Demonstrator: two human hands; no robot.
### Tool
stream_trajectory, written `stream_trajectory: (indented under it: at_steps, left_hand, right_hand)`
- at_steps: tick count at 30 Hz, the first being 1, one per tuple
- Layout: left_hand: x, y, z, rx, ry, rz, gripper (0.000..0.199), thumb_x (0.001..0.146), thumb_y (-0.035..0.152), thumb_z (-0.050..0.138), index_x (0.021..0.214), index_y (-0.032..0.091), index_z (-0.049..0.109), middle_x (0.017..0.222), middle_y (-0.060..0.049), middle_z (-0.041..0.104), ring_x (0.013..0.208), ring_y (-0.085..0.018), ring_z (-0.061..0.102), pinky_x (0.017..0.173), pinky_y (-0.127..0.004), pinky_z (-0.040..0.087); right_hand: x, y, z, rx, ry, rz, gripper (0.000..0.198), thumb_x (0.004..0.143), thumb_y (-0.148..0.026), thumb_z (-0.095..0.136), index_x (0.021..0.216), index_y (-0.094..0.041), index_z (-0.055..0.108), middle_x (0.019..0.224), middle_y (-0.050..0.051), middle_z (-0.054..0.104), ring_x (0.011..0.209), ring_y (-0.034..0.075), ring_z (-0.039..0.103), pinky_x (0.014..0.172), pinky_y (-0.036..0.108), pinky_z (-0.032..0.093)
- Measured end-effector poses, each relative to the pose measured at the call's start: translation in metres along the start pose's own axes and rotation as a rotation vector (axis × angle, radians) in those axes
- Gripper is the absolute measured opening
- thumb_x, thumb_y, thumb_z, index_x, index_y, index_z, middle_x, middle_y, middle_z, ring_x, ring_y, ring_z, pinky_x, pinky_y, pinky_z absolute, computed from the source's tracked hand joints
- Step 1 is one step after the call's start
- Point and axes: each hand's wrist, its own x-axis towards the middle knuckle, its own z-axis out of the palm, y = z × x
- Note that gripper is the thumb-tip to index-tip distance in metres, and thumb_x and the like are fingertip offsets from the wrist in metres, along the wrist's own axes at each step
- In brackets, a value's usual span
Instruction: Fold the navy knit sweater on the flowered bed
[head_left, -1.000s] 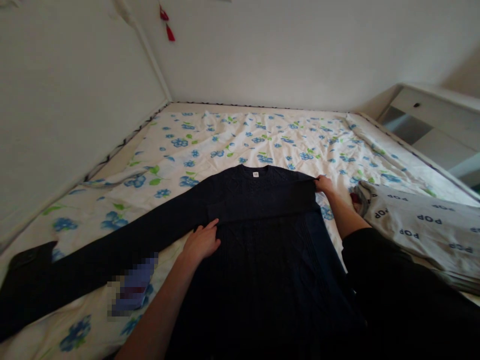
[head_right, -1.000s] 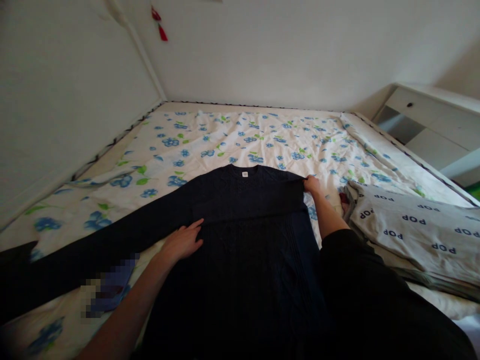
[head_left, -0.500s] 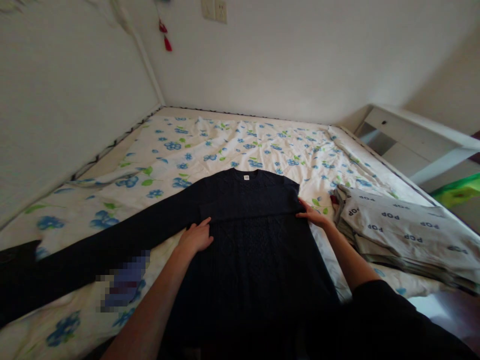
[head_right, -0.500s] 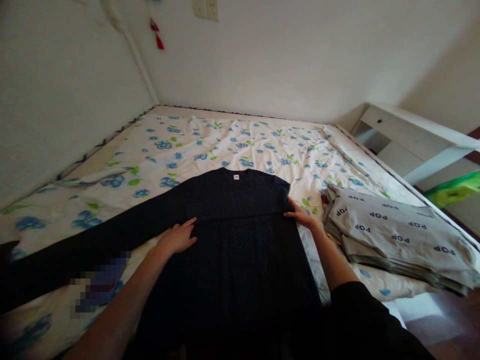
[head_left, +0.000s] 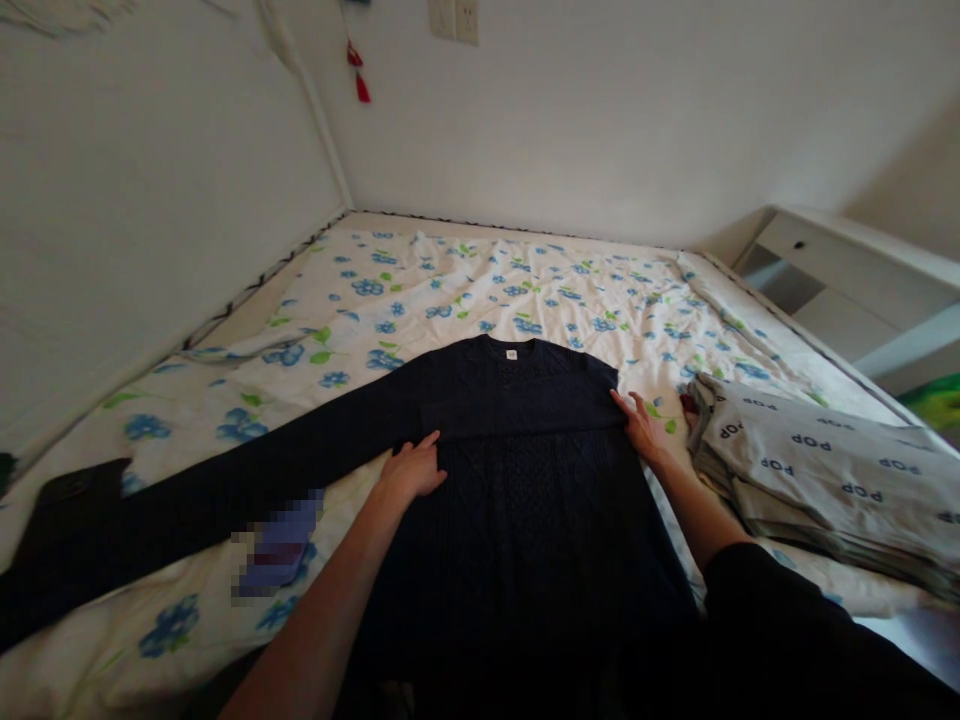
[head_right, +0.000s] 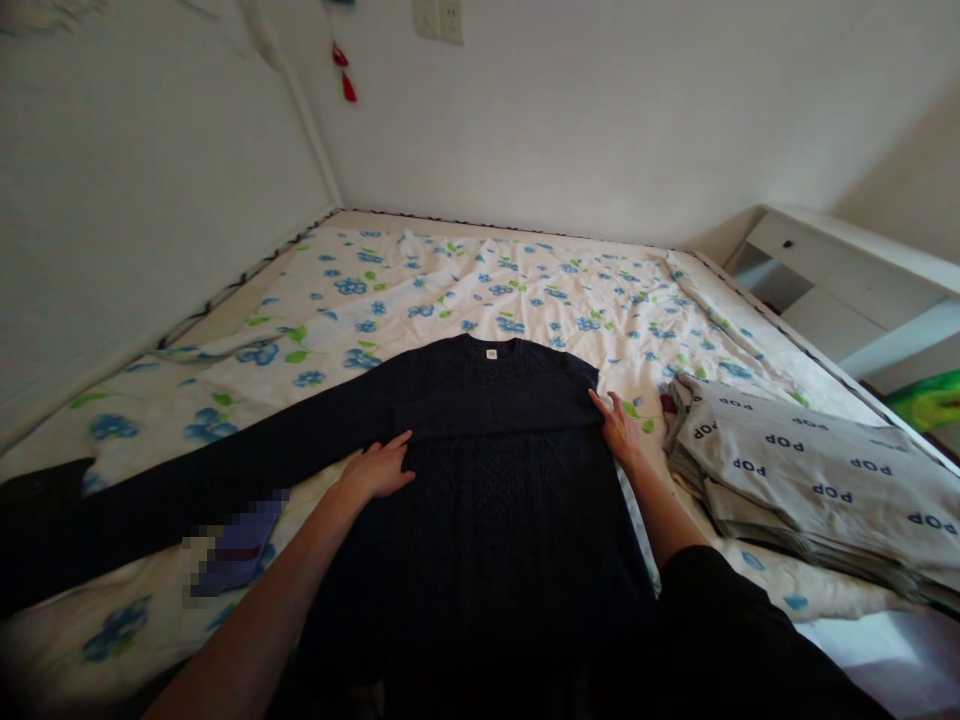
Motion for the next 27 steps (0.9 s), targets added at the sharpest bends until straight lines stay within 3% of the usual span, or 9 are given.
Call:
stream_trajectory:
  at_steps: [3,7,10,13,15,20,24,27]
  left_hand:
    - [0.005,-0.005,0.006,-0.024,0.005,-0.010,0.052,0.091,0.039,0.069,0.138,0.026,0.084,0.182,-0.010,0.045,0.145,-0.048,0.066,0.119,-0.059,0.053]
    - [0.006,-0.008,0.006,-0.046,0.016,0.039,0.049,0.089,0.040,0.071,0.134,0.027,0.085,0.176,-0.012,0.054,0.151,-0.048,0.061,0.119,-0.059,0.053]
    - [0.002,-0.004,0.001,-0.013,-0.018,0.073,0.050,0.093,0.037,0.067,0.138,0.026,0.083,0.172,-0.012,0.060,0.155,-0.045,0.058,0.127,-0.059,0.046]
    - [-0.003,0.001,-0.002,-0.006,-0.051,0.078,0.050,0.095,0.036,0.065,0.141,0.025,0.081,0.170,-0.013,0.062,0.159,-0.042,0.055,0.132,-0.058,0.041]
    - [-0.005,0.003,-0.003,-0.033,-0.047,0.077,0.050,0.095,0.034,0.066,0.141,0.025,0.082,0.169,-0.014,0.063,0.163,-0.041,0.051,0.133,-0.057,0.039]
    - [-0.010,0.007,-0.009,-0.079,-0.015,0.022,0.055,0.094,0.043,0.071,0.144,0.020,0.080,0.176,-0.018,0.053,0.164,-0.041,0.049,0.131,-0.049,0.044]
    - [-0.026,-0.001,-0.022,-0.210,0.186,-0.034,0.069,0.095,0.046,0.071,0.155,0.013,0.069,0.185,-0.022,0.037,0.167,-0.038,0.045,0.132,-0.042,0.043]
    - [-0.053,-0.021,-0.023,-0.386,0.420,-0.120,0.072,0.095,0.042,0.072,0.160,0.012,0.064,0.181,-0.024,0.043,0.163,-0.036,0.052,0.131,-0.043,0.044]
  right_hand:
    - [0.014,0.003,-0.002,-0.025,-0.086,-0.130,0.095,0.094,-0.013,0.053,0.183,-0.037,0.030,0.187,0.008,0.032,0.139,0.036,0.061,0.119,0.054,0.050]
    - [0.034,-0.001,-0.017,-0.074,-0.246,-0.167,0.097,0.091,-0.019,0.058,0.184,-0.024,0.030,0.189,0.015,0.025,0.144,0.037,0.061,0.126,0.057,0.045]
    - [0.022,-0.019,-0.021,-0.108,-0.261,-0.165,0.101,0.090,-0.025,0.064,0.183,-0.017,0.027,0.191,0.018,0.011,0.164,0.047,0.041,0.128,0.063,0.044]
    - [-0.027,-0.047,-0.006,-0.042,-0.189,-0.321,0.098,0.095,-0.028,0.060,0.184,-0.014,0.023,0.192,0.017,0.008,0.175,0.045,0.019,0.137,0.064,0.033]
    - [-0.076,-0.059,0.011,0.040,-0.205,-0.445,0.091,0.102,-0.032,0.052,0.186,-0.017,0.019,0.191,0.015,0.015,0.176,0.039,0.018,0.140,0.063,0.030]
    - [-0.185,-0.037,0.039,0.182,-0.287,-0.446,0.081,0.111,-0.048,0.041,0.185,-0.020,0.024,0.190,0.012,0.020,0.177,0.037,0.017,0.141,0.062,0.029]
    - [-0.216,-0.014,0.030,0.264,-0.380,-0.387,0.091,0.106,-0.057,0.052,0.184,-0.018,0.028,0.190,0.015,0.021,0.176,0.037,0.021,0.143,0.058,0.026]
    - [-0.219,-0.015,0.020,0.307,-0.406,-0.325,0.094,0.102,-0.060,0.056,0.183,-0.019,0.031,0.189,0.015,0.024,0.176,0.038,0.021,0.142,0.060,0.026]
